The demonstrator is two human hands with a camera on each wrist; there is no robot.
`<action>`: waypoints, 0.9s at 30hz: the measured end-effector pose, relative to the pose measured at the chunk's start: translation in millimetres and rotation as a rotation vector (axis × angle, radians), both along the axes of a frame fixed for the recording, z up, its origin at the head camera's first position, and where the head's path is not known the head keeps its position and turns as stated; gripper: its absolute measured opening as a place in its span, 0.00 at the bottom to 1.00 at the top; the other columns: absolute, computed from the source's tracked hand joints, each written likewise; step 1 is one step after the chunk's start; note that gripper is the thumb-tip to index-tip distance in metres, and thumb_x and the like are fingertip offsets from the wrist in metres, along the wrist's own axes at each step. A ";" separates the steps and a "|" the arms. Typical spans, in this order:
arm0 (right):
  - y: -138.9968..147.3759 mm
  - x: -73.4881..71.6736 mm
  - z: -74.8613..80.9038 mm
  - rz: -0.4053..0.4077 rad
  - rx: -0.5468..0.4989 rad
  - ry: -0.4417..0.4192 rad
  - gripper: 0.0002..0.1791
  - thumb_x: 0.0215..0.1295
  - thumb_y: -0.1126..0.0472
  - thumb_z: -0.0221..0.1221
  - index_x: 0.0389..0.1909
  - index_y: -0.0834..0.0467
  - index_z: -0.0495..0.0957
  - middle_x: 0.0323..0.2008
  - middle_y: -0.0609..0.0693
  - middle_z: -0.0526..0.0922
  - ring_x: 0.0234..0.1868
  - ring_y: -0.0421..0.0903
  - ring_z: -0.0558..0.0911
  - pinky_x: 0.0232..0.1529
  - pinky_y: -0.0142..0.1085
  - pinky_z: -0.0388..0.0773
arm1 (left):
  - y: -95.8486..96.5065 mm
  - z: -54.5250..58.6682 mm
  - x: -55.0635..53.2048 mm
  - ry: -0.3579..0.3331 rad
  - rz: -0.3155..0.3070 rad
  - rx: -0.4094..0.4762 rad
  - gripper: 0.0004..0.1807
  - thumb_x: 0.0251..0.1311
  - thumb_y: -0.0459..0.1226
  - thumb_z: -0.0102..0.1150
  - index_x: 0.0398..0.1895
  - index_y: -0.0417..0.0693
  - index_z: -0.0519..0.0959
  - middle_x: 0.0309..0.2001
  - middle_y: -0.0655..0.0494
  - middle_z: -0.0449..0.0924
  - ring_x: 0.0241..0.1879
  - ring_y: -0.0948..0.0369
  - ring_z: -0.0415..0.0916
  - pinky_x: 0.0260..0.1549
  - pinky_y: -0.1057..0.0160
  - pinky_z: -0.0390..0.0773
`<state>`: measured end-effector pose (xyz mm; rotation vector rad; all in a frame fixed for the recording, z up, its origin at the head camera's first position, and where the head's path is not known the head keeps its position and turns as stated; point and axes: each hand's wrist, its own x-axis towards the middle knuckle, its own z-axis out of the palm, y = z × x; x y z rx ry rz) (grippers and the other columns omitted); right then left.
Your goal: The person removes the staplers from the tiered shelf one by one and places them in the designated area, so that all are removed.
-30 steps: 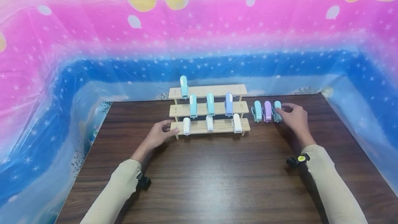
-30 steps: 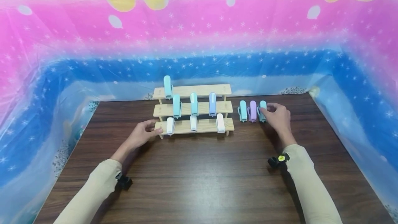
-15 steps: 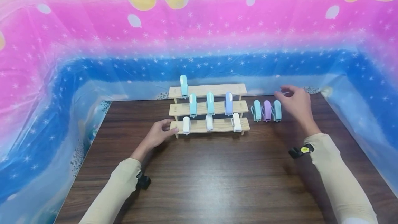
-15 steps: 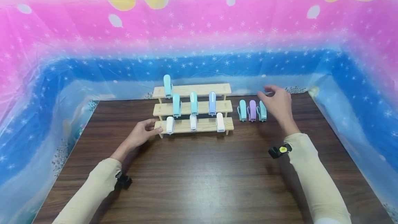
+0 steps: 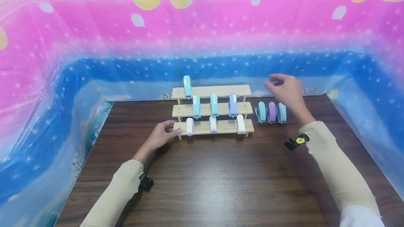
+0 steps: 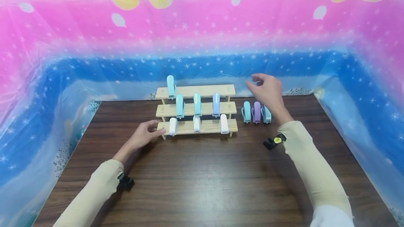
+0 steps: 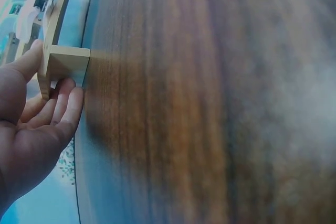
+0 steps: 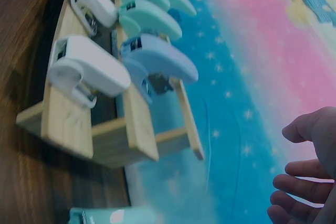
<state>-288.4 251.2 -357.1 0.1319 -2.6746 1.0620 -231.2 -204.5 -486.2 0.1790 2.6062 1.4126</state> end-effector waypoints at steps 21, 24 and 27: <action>-88.1 -7.6 10.3 0.176 -0.112 0.063 0.29 0.67 0.39 0.64 0.63 0.51 0.81 0.53 0.51 0.87 0.54 0.49 0.84 0.50 0.49 0.82 | -1.5 -0.2 2.3 -0.005 -0.007 0.018 0.37 0.69 0.49 0.65 0.73 0.38 0.67 0.66 0.36 0.74 0.65 0.42 0.74 0.60 0.43 0.77; -99.6 -6.5 8.2 0.208 -0.139 0.076 0.29 0.67 0.38 0.64 0.62 0.51 0.81 0.52 0.50 0.87 0.52 0.48 0.84 0.49 0.47 0.83 | -1.5 -0.3 1.9 -0.005 -0.006 0.016 0.37 0.69 0.49 0.65 0.73 0.37 0.67 0.65 0.36 0.75 0.64 0.42 0.74 0.60 0.43 0.77; -110.5 -6.3 5.2 0.236 -0.172 0.080 0.29 0.66 0.38 0.65 0.61 0.52 0.82 0.52 0.49 0.87 0.51 0.46 0.84 0.49 0.46 0.83 | -1.3 0.0 1.8 -0.009 -0.005 0.013 0.38 0.69 0.49 0.65 0.74 0.38 0.67 0.65 0.36 0.75 0.65 0.42 0.74 0.60 0.44 0.78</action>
